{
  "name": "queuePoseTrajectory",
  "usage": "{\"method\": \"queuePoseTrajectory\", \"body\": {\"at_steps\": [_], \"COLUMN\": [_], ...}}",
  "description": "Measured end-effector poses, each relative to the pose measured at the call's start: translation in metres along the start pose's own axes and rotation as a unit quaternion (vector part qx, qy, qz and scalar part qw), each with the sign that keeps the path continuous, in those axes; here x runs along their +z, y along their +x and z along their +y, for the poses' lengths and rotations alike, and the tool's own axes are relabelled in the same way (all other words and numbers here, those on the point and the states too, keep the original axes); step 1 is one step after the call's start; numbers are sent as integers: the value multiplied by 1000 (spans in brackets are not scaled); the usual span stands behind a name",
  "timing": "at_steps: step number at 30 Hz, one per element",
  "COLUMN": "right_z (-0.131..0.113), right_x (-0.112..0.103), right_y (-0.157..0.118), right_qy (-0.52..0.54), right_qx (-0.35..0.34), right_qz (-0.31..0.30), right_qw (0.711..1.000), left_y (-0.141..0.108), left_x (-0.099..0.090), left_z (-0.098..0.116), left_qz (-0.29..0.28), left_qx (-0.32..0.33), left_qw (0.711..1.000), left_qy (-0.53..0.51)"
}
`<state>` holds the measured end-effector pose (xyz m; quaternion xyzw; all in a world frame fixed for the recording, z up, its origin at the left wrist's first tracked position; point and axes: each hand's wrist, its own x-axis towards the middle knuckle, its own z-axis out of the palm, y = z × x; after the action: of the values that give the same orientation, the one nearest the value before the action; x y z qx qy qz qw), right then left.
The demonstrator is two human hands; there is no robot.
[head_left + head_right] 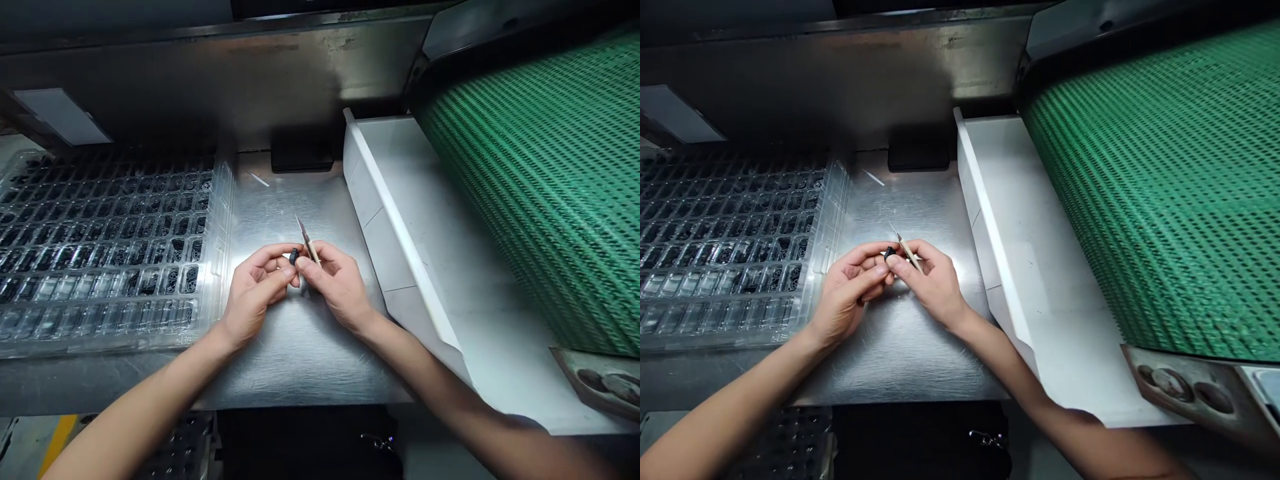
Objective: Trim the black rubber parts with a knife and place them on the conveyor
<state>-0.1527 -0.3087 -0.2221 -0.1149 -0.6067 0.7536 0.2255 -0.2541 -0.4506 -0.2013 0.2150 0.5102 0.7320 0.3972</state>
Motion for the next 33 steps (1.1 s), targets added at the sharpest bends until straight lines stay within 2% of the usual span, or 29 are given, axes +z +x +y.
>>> {"method": "queuePoseTrajectory", "body": {"at_steps": [2,6,10,15,18,23,29,33], "right_z": [-1,-1,0,-2,-4,-7,-6,-3], "right_x": [3,5,5,5,6,9,8,7], "right_y": [-1,-4,-6,-7,-7,-7,-9,-10], "right_qy": [45,106,143,149,150,171,167,142], "right_qx": [33,77,109,122,128,151,128,97], "right_qz": [-18,14,49,56,50,3,-4,4], "right_qw": [998,991,983,980,979,974,978,985], "left_y": [-1,-2,-4,-7,-7,-3,-2,-2], "left_x": [0,1,2,3,4,4,0,1], "left_z": [-2,-4,-6,-6,-5,-4,-8,-9], "left_qz": [-7,-12,12,40,59,77,36,10], "left_qx": [10,44,70,86,99,92,60,63], "left_qw": [1000,996,989,982,981,985,994,996], "left_qy": [28,77,132,163,157,120,81,55]}}
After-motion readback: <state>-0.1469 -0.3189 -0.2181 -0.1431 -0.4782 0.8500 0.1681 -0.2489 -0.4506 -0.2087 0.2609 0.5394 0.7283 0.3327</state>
